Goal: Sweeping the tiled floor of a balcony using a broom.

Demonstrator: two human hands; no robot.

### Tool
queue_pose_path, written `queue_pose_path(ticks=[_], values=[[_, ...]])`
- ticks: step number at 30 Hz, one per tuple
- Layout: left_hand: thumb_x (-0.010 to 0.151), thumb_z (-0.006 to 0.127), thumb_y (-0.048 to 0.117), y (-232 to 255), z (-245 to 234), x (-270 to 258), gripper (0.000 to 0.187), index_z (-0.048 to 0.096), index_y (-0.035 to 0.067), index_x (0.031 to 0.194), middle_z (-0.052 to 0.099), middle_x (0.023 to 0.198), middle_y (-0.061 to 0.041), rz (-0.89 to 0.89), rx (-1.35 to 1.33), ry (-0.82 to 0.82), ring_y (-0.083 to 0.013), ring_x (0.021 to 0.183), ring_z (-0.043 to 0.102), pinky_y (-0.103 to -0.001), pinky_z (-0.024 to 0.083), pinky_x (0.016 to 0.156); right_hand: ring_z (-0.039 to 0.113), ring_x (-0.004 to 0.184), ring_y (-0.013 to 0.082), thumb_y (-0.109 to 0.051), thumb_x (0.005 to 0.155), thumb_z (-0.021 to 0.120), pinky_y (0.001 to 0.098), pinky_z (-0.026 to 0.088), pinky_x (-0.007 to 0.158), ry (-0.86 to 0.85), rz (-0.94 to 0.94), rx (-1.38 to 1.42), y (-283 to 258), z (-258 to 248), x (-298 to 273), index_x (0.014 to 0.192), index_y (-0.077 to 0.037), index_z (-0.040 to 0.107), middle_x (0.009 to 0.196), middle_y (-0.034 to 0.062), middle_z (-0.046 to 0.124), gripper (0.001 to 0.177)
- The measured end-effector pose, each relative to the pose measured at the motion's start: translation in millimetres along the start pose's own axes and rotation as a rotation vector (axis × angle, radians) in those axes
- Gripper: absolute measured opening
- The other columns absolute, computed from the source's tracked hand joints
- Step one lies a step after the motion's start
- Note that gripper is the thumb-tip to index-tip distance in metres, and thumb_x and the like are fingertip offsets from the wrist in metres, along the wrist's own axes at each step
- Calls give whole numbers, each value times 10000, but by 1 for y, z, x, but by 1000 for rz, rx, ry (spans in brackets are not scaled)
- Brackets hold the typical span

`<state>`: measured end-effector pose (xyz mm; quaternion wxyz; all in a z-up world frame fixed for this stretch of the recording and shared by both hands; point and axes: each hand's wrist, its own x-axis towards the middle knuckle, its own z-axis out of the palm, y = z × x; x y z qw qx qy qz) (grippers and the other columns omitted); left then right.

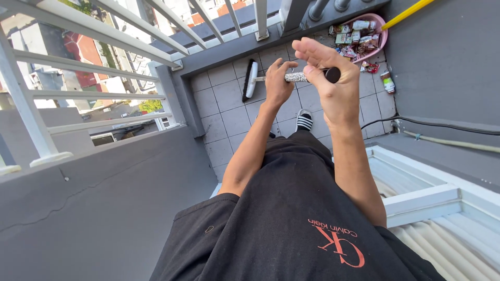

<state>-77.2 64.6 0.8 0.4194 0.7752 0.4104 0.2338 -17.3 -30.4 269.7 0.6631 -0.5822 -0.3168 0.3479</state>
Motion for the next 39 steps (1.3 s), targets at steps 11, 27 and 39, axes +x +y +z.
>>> queue_pose_path(ticks=[11, 27, 39], values=[[695, 648, -117, 40, -20, 2, 550, 718, 206, 1135, 528, 1470, -243, 114, -173, -87, -419, 1389, 483, -500, 409, 1134, 692, 1225, 229, 173, 942, 555, 359, 548, 1137, 86, -171, 83, -4, 10, -11, 1376, 9, 646, 1318, 186, 711, 473], [722, 711, -45, 12, 9, 17, 511, 724, 248, 1141, 591, 1386, -159, -14, -8, -70, -400, 1298, 534, -488, 454, 1060, 679, 1093, 150, 78, 1026, 616, 239, 544, 916, 66, -59, -9, 12, -23, 3, 1337, 2, 670, 1262, 155, 739, 325], [711, 659, -83, 85, 80, 31, 514, 780, 250, 1082, 597, 1388, -235, 43, -92, -19, -409, 1282, 576, -485, 466, 1048, 675, 1057, 122, 42, 1062, 625, 227, 538, 917, 0, -92, -54, -15, -105, 28, 1294, 6, 680, 1229, 133, 742, 241]])
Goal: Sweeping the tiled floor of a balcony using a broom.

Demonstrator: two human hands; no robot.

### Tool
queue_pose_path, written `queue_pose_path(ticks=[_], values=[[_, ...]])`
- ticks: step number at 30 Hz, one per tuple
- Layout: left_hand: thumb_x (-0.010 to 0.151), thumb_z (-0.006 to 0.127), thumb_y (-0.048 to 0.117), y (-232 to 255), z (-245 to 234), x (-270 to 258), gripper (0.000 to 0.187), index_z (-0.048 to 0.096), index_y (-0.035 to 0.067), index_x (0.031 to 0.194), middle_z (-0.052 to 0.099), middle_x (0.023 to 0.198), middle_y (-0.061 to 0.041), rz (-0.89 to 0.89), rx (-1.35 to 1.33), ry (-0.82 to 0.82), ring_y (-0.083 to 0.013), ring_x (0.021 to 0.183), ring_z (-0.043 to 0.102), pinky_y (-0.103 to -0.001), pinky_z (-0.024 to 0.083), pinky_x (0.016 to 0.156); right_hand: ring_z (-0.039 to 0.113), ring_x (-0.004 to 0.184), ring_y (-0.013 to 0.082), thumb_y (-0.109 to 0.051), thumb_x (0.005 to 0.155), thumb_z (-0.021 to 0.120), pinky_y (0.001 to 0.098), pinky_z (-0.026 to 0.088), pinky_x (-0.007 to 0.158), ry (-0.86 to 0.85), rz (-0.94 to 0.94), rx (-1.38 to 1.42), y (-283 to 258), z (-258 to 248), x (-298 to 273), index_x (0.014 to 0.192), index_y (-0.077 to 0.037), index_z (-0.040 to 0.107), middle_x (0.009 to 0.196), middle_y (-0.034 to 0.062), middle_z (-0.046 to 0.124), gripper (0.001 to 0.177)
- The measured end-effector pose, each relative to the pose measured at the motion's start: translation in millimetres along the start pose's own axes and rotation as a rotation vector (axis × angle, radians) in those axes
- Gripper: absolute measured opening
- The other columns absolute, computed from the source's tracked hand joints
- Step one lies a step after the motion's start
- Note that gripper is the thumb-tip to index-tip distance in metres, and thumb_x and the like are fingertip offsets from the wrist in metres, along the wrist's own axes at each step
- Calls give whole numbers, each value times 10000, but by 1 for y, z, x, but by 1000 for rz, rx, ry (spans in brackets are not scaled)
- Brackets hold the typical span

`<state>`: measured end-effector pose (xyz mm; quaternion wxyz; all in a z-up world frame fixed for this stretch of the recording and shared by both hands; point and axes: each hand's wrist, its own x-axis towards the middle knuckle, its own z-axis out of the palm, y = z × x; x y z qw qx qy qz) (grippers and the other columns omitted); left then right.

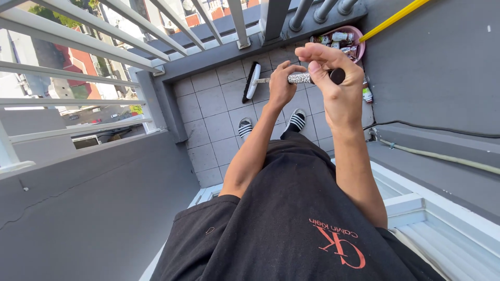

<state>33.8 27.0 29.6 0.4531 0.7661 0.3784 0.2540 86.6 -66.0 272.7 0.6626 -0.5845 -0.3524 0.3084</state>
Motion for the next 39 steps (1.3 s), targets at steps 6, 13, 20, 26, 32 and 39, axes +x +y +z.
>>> queue_pose_path(ticks=[6, 13, 20, 26, 32, 39], values=[[712, 649, -85, 43, 10, 8, 564, 777, 275, 1126, 599, 1408, -229, -17, 48, 45, -385, 1307, 576, -480, 465, 1062, 702, 1104, 164, 43, 1118, 601, 270, 561, 1032, -65, -120, 83, -8, -41, 13, 1358, 5, 643, 1222, 145, 726, 246], [698, 664, -88, 30, 31, 8, 567, 778, 270, 1123, 604, 1399, -201, -47, 107, 99, -369, 1316, 561, -505, 437, 1097, 714, 1123, 205, 66, 1077, 575, 312, 577, 1046, -59, -67, 98, 15, -78, 22, 1383, 11, 613, 1269, 162, 731, 313], [680, 635, -122, 15, 61, 8, 602, 778, 250, 1131, 627, 1370, -204, -127, 157, 155, -380, 1289, 569, -496, 426, 1071, 672, 1198, 202, 30, 1042, 621, 307, 559, 1025, -58, 24, 78, 36, -93, 28, 1436, 26, 535, 1315, 161, 693, 403], [708, 667, -82, 22, 93, 14, 565, 737, 209, 1188, 636, 1356, -211, -78, 114, 184, -385, 1267, 585, -468, 452, 1089, 688, 1221, 220, 104, 990, 540, 328, 552, 1111, -131, 25, 81, 30, -117, 41, 1373, 48, 589, 1328, 168, 693, 391], [742, 698, -37, 43, 123, 28, 492, 710, 185, 1180, 657, 1311, -190, -5, 49, 201, -376, 1241, 613, -468, 489, 1043, 684, 1255, 225, 169, 914, 483, 330, 536, 1150, -199, -30, -7, 3, -137, 51, 1348, 42, 609, 1347, 165, 684, 469], [883, 737, 61, 95, 114, 38, 228, 708, 108, 1104, 702, 1209, -150, -92, -140, 113, -352, 1132, 677, -449, 532, 960, 690, 1249, 217, 157, 880, 475, 343, 574, 1115, -357, -66, -82, -15, -149, 60, 1323, 36, 630, 1376, 175, 672, 486]])
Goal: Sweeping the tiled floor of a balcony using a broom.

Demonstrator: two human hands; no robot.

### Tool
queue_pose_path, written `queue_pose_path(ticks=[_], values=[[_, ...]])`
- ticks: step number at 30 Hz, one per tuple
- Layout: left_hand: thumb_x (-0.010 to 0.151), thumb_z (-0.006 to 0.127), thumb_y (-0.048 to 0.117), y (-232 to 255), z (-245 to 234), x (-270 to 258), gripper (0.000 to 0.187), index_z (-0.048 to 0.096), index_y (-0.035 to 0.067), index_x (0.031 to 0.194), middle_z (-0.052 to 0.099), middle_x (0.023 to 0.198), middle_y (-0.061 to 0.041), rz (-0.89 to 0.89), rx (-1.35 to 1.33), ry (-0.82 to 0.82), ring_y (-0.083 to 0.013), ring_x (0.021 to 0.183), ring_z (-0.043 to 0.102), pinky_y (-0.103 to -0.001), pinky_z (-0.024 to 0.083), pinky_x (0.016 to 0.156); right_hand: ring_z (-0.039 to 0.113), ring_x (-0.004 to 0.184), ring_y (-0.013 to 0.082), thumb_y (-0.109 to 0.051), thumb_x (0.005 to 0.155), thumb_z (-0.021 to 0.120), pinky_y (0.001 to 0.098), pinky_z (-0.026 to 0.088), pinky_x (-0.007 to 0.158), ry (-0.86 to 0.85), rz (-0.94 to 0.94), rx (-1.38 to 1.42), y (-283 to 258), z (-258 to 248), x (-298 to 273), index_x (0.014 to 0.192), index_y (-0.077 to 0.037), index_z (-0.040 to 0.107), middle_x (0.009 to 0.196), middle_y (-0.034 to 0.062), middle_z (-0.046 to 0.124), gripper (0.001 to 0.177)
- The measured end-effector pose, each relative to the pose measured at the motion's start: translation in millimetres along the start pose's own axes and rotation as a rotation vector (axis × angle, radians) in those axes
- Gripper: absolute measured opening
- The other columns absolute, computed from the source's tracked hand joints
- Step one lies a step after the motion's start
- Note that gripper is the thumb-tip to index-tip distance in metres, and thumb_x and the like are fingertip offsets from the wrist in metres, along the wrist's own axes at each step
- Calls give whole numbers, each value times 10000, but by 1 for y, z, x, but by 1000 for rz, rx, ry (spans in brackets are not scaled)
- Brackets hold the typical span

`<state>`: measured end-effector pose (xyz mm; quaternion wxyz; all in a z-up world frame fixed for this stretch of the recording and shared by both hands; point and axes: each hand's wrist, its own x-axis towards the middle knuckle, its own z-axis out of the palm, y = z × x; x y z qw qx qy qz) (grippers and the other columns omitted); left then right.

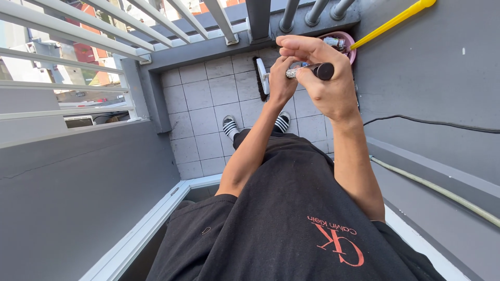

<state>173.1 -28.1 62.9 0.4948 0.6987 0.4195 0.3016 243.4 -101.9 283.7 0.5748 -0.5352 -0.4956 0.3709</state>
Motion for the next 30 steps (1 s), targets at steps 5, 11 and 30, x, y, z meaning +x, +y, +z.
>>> queue_pose_path(ticks=[5, 11, 30], values=[[836, 708, -15, 10, 4, 4, 322, 731, 114, 1130, 680, 1231, -169, 102, -3, 66, -370, 1175, 650, -450, 511, 1005, 692, 1212, 213, 179, 902, 485, 330, 574, 1112, -11, -117, 35, -5, -13, 1, 1316, 26, 637, 1380, 184, 668, 466], [701, 628, -121, 5, -3, 10, 562, 754, 193, 1149, 604, 1383, -207, 136, 148, 68, -404, 1279, 569, -471, 444, 1088, 695, 1212, 216, 189, 911, 486, 322, 565, 1122, 83, -101, 113, 4, -19, -1, 1336, 27, 626, 1366, 188, 665, 476], [717, 705, -35, -34, 44, 16, 415, 736, 117, 1102, 676, 1241, -187, 177, 92, 57, -386, 1179, 636, -454, 522, 978, 715, 1233, 251, 164, 846, 444, 368, 598, 1132, 56, -64, 57, 15, -32, -1, 1252, 33, 631, 1380, 203, 673, 466]])
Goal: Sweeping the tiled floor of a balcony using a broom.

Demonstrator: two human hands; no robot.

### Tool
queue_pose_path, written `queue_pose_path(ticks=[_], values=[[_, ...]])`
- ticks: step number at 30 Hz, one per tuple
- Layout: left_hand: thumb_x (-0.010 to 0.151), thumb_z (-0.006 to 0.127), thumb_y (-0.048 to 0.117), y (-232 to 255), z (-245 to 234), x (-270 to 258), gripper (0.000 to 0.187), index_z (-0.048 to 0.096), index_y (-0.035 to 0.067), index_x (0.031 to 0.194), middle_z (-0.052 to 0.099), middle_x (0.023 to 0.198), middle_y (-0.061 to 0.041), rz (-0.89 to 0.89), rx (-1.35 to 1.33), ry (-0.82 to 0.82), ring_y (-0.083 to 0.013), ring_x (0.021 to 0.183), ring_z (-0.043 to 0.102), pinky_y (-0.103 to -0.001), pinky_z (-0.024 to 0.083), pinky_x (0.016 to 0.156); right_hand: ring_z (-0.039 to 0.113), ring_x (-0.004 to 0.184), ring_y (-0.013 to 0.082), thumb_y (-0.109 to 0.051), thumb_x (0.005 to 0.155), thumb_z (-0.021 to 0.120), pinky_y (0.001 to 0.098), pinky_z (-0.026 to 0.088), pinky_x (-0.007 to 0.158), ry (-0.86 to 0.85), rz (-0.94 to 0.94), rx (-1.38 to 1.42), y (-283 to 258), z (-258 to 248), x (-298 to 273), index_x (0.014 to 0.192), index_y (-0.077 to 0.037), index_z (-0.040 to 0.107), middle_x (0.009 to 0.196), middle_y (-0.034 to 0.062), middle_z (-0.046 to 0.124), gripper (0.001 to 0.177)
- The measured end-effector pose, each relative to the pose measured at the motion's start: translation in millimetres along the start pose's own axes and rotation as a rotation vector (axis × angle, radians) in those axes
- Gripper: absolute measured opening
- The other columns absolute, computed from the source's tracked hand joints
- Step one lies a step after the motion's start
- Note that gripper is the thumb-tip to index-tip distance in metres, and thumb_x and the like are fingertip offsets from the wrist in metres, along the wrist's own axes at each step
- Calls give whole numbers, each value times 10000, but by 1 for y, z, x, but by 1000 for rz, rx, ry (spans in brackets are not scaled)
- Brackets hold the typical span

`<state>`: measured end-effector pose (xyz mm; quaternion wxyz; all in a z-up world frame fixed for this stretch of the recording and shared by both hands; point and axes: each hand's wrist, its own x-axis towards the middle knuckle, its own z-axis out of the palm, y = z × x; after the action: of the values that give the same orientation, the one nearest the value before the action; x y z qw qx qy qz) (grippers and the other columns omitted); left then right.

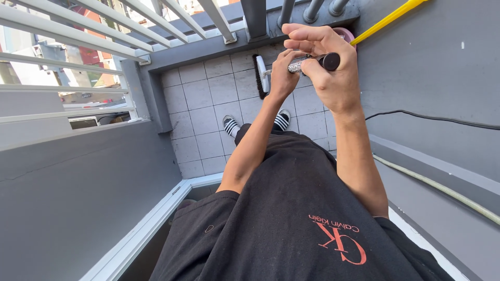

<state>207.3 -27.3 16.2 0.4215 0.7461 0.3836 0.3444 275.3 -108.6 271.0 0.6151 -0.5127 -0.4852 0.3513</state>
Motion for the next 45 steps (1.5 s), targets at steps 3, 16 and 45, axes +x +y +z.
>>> queue_pose_path(ticks=[3, 16, 45], values=[[831, 753, 53, 18, -4, 6, 257, 723, 85, 1085, 698, 1148, -161, -64, -160, -73, -337, 1069, 690, -426, 548, 933, 700, 1236, 245, 170, 866, 445, 372, 580, 1158, -39, -34, -14, -6, 1, 1, 1248, 38, 633, 1392, 207, 669, 446], [708, 662, -101, 46, -53, 13, 508, 746, 178, 1124, 604, 1371, -188, 20, 1, -93, -396, 1270, 575, -473, 482, 1038, 717, 1178, 208, 199, 931, 454, 315, 591, 1102, 63, -98, 14, -13, 14, 2, 1234, 38, 631, 1359, 204, 680, 386], [796, 686, -80, -26, -147, -7, 526, 690, 161, 1263, 525, 1500, -253, -85, -84, -173, -435, 1381, 529, -473, 458, 1132, 688, 1253, 206, 129, 951, 525, 310, 557, 1106, 122, 62, -32, -6, 139, 15, 1395, 28, 638, 1395, 162, 687, 470]])
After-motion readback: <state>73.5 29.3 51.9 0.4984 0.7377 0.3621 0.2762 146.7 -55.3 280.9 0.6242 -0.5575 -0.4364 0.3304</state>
